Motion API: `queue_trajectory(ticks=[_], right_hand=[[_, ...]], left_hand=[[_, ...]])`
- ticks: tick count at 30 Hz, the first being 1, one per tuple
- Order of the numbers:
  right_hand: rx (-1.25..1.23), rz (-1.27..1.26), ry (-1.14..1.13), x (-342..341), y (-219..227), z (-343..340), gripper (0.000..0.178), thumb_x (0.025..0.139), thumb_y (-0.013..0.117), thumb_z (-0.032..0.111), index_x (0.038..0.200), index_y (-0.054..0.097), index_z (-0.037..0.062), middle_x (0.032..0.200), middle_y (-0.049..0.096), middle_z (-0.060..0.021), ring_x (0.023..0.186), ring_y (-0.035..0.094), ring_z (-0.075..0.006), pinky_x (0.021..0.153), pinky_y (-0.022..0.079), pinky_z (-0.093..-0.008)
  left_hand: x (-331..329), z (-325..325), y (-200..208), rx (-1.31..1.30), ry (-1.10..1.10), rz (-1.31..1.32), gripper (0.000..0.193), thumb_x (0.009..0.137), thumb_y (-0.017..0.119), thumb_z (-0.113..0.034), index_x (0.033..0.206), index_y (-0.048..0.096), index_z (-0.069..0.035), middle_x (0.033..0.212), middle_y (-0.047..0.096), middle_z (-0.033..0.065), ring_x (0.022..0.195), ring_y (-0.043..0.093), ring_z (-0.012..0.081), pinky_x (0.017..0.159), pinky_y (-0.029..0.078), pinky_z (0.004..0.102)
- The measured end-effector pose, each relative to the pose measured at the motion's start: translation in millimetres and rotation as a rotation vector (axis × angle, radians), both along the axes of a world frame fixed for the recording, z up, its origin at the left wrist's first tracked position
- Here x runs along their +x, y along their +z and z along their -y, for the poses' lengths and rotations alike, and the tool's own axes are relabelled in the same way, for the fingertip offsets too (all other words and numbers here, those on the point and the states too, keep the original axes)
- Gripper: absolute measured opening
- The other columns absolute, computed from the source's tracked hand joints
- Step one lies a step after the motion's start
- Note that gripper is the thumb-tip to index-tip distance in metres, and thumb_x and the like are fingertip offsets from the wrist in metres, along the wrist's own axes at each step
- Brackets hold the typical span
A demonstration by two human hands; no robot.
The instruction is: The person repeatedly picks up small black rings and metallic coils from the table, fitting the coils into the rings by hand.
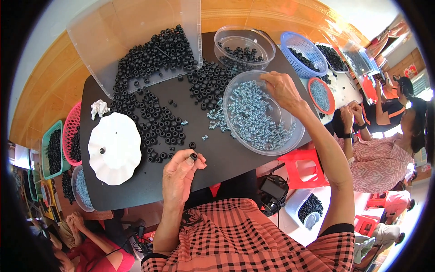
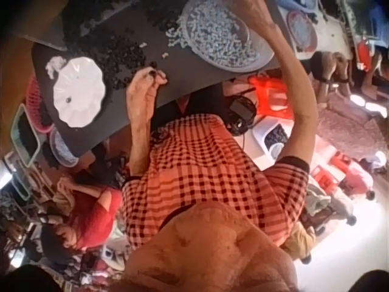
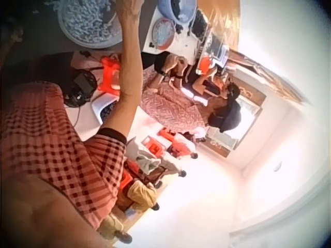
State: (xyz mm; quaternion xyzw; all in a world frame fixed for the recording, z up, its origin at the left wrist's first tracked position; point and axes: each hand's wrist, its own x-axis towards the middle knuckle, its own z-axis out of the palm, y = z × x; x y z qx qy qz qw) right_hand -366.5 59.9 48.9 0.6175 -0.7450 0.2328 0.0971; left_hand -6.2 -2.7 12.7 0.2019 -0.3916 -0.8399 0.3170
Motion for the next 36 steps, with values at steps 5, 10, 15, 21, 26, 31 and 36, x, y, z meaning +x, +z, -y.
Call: queue_trajectory(ticks=[5, 10, 15, 21, 26, 31, 36], right_hand=[[0.290, -0.160, -0.052, 7.9, 0.9, 15.0, 0.015, 0.080, 0.056, 0.002, 0.091, 0.065, 0.0020, 0.088, 0.063, -0.0184, 0.083, 0.062, -0.0377, 0.075, 0.050, -0.0457], [0.301, -0.143, -0.101, 6.3, -0.7, 18.2, 0.008, 0.078, 0.056, 0.002, 0.083, 0.062, -0.0002, 0.087, 0.062, -0.0189, 0.087, 0.061, -0.0381, 0.078, 0.049, -0.0461], [-0.100, 0.136, -0.150, 9.7, -0.6, 17.0, 0.015, 0.072, 0.061, 0.005, 0.084, 0.069, 0.0012, 0.069, 0.065, -0.0160, 0.064, 0.066, -0.0296, 0.062, 0.051, -0.0354], [-0.001, 0.872, 0.000, 106.9, 23.5, 26.4, 0.020, 0.079, 0.062, 0.005, 0.097, 0.071, 0.0011, 0.073, 0.065, 0.0013, 0.064, 0.057, -0.0042, 0.060, 0.047, -0.0204], [-0.024, 1.083, 0.278, 189.4, 12.0, 21.7, 0.010, 0.079, 0.063, -0.001, 0.088, 0.067, 0.0011, 0.084, 0.065, -0.0022, 0.074, 0.060, -0.0062, 0.069, 0.049, -0.0224], [-0.061, 1.283, 0.319, 217.8, -3.0, 20.1, 0.013, 0.076, 0.064, -0.006, 0.087, 0.066, 0.0008, 0.089, 0.065, -0.0044, 0.081, 0.060, -0.0107, 0.074, 0.050, -0.0250], [-0.159, 1.209, 0.382, 221.7, -21.6, 20.9, 0.016, 0.075, 0.064, -0.007, 0.087, 0.066, 0.0019, 0.090, 0.065, -0.0049, 0.088, 0.059, -0.0148, 0.078, 0.048, -0.0274]], left_hand=[[2.8, -0.2, -1.4, 0.020, 0.006, -0.007, 0.019, 0.092, 0.054, -0.009, 0.105, 0.058, 0.004, 0.084, 0.063, 0.0102, 0.093, 0.059, 0.0222, 0.087, 0.048, 0.0347], [3.0, 1.2, -1.2, 0.038, -0.013, -0.026, 0.018, 0.093, 0.053, -0.007, 0.106, 0.059, 0.003, 0.090, 0.064, 0.0115, 0.090, 0.061, 0.0183, 0.089, 0.047, 0.0336], [1.6, 2.3, -3.2, 0.055, -0.048, -0.051, 0.018, 0.094, 0.053, -0.008, 0.107, 0.059, 0.003, 0.096, 0.063, 0.0130, 0.088, 0.061, 0.0168, 0.089, 0.047, 0.0329], [3.4, 4.2, -3.7, 0.129, -0.019, -0.121, 0.019, 0.095, 0.051, -0.008, 0.108, 0.058, 0.004, 0.095, 0.063, 0.0126, 0.091, 0.061, 0.0185, 0.090, 0.047, 0.0334], [2.2, 2.4, -6.4, 0.167, 0.017, -0.176, 0.021, 0.096, 0.048, -0.007, 0.111, 0.057, 0.005, 0.095, 0.063, 0.0124, 0.093, 0.061, 0.0193, 0.090, 0.047, 0.0332], [2.5, 3.1, -6.2, 0.180, 0.012, -0.197, 0.024, 0.097, 0.046, -0.008, 0.114, 0.056, 0.006, 0.100, 0.062, 0.0113, 0.094, 0.060, 0.0182, 0.091, 0.047, 0.0328], [3.1, 2.4, -4.6, 0.197, 0.030, -0.205, 0.025, 0.098, 0.045, -0.008, 0.115, 0.056, 0.006, 0.103, 0.061, 0.0098, 0.095, 0.059, 0.0164, 0.092, 0.046, 0.0326]])
